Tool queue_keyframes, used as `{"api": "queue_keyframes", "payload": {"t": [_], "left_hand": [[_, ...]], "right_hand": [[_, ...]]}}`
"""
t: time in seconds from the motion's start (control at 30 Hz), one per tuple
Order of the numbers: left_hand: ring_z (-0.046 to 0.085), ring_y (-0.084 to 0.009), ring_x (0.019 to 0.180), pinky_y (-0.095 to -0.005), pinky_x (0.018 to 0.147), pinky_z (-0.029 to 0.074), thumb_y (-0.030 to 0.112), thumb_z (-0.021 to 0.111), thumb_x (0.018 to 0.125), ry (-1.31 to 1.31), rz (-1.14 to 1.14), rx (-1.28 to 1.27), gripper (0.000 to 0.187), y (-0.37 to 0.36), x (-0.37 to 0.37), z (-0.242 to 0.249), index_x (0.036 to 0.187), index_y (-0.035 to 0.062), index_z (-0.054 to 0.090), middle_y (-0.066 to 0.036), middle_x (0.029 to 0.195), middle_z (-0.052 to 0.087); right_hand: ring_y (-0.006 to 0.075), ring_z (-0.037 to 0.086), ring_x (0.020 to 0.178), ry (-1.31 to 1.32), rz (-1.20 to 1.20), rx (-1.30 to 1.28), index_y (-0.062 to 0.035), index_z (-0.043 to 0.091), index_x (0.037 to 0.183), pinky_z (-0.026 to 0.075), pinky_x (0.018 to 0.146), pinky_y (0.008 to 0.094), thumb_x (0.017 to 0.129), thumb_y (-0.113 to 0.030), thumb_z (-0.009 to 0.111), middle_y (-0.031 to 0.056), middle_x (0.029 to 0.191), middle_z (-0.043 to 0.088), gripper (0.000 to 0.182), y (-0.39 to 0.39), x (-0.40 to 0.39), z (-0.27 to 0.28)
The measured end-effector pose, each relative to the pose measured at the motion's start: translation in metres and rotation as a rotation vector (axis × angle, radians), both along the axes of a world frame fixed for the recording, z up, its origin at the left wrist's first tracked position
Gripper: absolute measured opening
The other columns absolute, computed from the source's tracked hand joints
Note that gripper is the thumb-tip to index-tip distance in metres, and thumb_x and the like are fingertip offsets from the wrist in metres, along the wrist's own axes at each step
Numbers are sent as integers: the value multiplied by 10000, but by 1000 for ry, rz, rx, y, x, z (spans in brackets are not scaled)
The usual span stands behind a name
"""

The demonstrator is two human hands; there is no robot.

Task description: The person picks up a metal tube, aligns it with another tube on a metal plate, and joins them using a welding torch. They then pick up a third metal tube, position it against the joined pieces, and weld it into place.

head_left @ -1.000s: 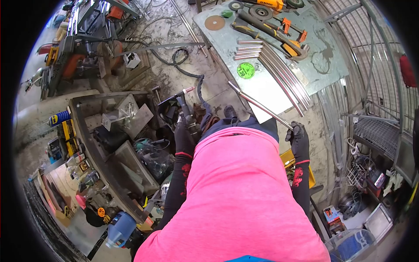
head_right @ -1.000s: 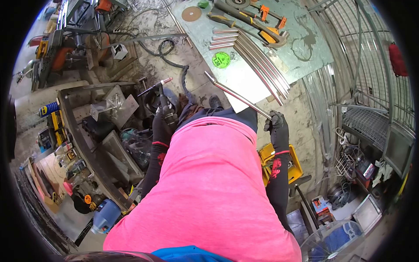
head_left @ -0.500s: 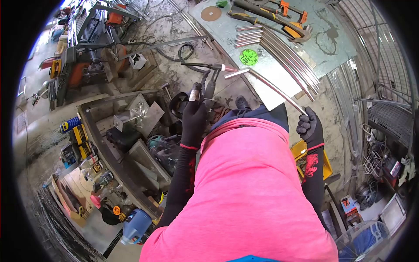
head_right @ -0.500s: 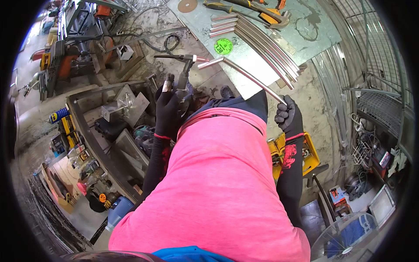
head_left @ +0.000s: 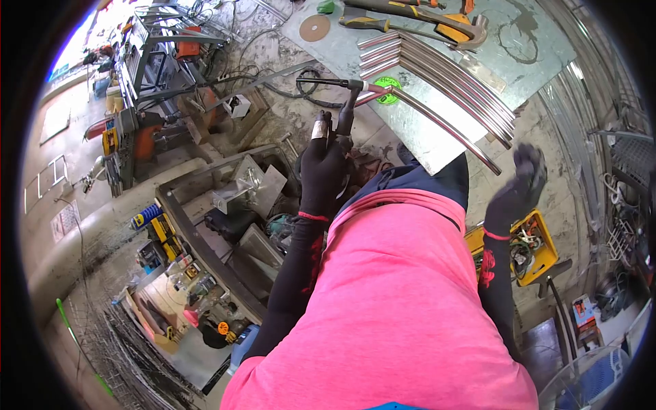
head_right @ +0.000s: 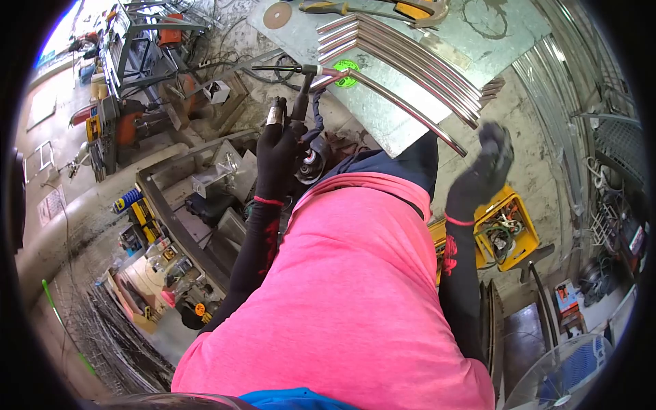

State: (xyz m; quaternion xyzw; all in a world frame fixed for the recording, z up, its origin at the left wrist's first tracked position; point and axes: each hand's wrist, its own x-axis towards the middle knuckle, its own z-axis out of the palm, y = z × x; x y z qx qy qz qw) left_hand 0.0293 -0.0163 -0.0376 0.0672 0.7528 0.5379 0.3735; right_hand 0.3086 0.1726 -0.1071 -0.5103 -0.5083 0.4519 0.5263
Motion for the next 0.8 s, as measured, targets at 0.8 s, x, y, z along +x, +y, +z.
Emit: {"api": "queue_keyframes", "payload": {"t": [0.8], "left_hand": [[575, -62, 698, -260, 592, 463, 176, 663, 1058, 139, -40, -151, 521, 20, -2, 3, 1540, 19, 539, -6, 900, 655]], "right_hand": [[231, 699, 1230, 758, 490, -264, 61, 628, 1397, 538, 1104, 367, 1159, -192, 458, 155, 1306, 728, 387, 16, -205, -51]]}}
